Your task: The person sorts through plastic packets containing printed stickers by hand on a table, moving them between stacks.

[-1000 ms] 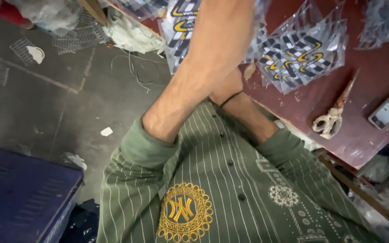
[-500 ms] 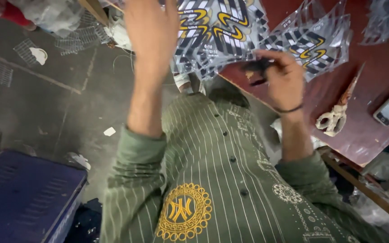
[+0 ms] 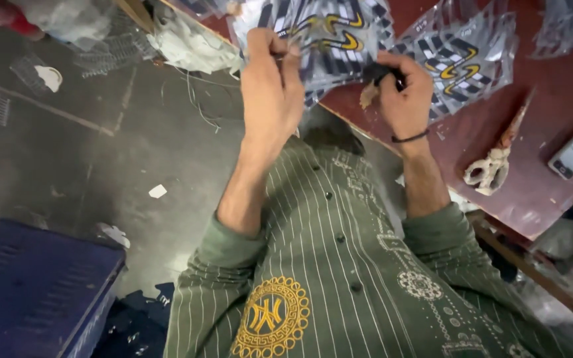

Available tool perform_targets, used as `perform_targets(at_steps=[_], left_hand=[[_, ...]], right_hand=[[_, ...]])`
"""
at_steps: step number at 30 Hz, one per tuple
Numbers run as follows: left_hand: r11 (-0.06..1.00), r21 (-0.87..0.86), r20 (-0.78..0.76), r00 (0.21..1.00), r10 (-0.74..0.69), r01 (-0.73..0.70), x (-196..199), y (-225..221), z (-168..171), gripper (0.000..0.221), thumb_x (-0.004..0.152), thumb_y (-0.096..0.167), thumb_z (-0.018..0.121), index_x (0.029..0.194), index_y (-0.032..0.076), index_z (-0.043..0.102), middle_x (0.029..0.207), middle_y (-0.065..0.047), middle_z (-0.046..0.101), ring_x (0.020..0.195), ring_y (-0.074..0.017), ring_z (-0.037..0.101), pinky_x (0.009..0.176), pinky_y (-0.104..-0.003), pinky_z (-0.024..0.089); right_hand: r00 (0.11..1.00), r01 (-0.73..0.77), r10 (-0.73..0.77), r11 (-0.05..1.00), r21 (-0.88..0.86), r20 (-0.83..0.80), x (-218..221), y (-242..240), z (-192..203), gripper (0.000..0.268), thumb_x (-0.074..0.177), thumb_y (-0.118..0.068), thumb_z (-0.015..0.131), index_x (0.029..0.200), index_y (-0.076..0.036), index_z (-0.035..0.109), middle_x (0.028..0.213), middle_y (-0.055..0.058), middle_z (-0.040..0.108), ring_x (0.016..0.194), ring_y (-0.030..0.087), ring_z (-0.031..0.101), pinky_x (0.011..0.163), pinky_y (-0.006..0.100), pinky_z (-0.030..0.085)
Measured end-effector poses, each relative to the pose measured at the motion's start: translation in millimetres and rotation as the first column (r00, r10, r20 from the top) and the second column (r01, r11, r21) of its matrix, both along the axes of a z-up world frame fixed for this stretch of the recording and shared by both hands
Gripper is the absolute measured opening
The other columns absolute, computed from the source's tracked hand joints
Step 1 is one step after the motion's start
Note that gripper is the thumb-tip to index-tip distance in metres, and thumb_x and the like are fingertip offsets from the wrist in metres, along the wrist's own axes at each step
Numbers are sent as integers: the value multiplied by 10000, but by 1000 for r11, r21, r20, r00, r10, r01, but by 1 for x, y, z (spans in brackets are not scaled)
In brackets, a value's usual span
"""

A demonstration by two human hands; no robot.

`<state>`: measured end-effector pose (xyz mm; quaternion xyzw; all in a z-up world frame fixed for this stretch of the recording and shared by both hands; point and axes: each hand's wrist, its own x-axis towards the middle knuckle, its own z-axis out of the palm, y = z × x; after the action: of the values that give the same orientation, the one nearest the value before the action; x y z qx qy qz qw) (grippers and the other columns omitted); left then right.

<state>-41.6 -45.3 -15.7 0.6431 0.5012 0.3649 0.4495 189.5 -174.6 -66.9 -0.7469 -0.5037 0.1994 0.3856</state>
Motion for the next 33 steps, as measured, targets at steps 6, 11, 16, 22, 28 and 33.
perform_targets(at_steps=[6, 11, 16, 22, 28, 33], left_hand=[[952, -169, 335, 923, -190, 257, 44, 6, 23, 183, 1062, 134, 616, 1110, 30, 474, 858, -107, 645, 732, -201, 637, 675, -342, 539], [925, -30, 335, 876, -347, 379, 51, 9, 3, 285, 1041, 177, 670, 1255, 44, 536, 1128, -130, 669, 1020, -293, 629, 897, -402, 540], [882, 289, -380, 890, -251, 373, 37, -7, -67, 657, 913, 209, 790, 1482, 65, 495, 1537, -178, 430, 1434, -491, 337, 1184, -571, 335], [881, 223, -502, 824, -264, 417, 36, -8, -74, 740, 876, 193, 807, 1524, 57, 477, 1636, -168, 307, 1526, -513, 167, 1261, -615, 216], [887, 224, -438, 855, -278, 403, 22, -7, -48, 676, 903, 181, 806, 1493, 67, 498, 1609, -189, 365, 1511, -502, 246, 1256, -591, 254], [914, -312, 427, 898, -109, 260, -18, 3, -2, 526, 1040, 290, 685, 1469, 34, 520, 1391, -150, 675, 1231, -294, 695, 1036, -414, 575]], right_hand=[[969, -245, 246, 944, 220, 21, -57, 33, 88, 581, 741, 93, 556, 1318, 117, 501, 1265, 271, 602, 1072, 312, 591, 948, 349, 477], [971, 190, -179, 980, 56, -156, -24, 11, 5, 329, 965, -31, 756, 1256, 39, 620, 972, 59, 715, 802, 109, 607, 747, 228, 496], [826, 389, -227, 892, 230, -516, 25, 6, -28, 111, 1027, 37, 693, 1137, 42, 681, 1033, 59, 753, 969, 146, 698, 925, 271, 551], [742, 554, -241, 746, 370, -626, 76, -1, -49, 117, 889, 117, 677, 976, 38, 685, 942, 95, 714, 904, 200, 668, 892, 338, 545], [905, 420, -317, 772, 477, -284, 42, 5, 42, 36, 1026, 27, 666, 1050, 29, 693, 917, 62, 677, 853, 160, 585, 811, 308, 472], [874, -18, -12, 998, 56, 486, -45, 15, 75, 98, 1014, -75, 712, 1073, -2, 684, 1030, 148, 691, 896, 281, 665, 795, 365, 541]])
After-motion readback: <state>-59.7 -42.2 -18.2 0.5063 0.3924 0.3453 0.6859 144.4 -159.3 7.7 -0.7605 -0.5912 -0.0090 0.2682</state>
